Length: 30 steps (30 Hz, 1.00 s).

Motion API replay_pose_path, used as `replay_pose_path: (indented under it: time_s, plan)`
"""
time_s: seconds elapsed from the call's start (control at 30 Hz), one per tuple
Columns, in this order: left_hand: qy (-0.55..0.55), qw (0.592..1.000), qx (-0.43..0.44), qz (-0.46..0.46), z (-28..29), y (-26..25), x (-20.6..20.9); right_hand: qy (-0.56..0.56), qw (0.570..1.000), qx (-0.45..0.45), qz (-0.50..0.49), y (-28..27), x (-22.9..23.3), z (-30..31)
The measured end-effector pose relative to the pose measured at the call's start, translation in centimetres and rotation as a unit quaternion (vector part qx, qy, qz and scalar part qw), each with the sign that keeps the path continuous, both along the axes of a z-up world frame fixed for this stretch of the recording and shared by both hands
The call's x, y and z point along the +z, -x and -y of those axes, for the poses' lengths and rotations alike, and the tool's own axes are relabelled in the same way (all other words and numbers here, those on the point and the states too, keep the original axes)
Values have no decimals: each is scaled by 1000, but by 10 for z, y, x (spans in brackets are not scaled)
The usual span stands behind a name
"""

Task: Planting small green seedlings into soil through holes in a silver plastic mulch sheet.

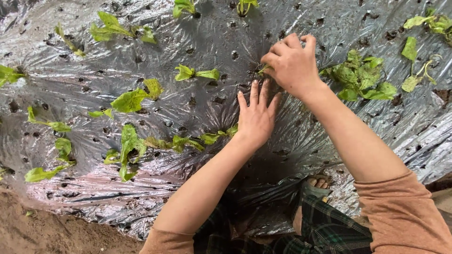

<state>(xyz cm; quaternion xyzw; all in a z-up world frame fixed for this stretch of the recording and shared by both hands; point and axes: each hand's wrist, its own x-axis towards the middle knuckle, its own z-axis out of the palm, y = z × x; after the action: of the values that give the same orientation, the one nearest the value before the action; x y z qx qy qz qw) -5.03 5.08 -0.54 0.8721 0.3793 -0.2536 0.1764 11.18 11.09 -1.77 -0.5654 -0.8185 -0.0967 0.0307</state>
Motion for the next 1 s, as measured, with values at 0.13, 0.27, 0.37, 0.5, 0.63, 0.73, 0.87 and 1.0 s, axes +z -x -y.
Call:
replay_pose_path:
  time_s: [0.13,0.27,0.37,0.5,0.63,0.73,0.87,1.0]
  plan:
    - [-6,1000,-5,-9,0,1,4,3,1000,-11,13,16,8,-1]
    - [15,1000,-11,-10,-2,2,11,-18,998,17,63,30,18,0]
    - [11,1000,-9,3,-1,1,3,-6,994,31,104,39,17,-1]
    - [-10,1000,-8,20,6,1,4,37,992,27,120,45,14,-1]
    - [-35,995,-82,-34,48,1,27,43,999,5,33,29,42,8]
    - [50,982,-171,-56,81,4,35,-2,998,17,-55,0,60,27]
    - [66,982,-174,-18,106,-1,15,83,996,-16,16,-54,50,62]
    - [83,983,-162,-27,109,-7,11,262,962,-73,23,-74,42,87]
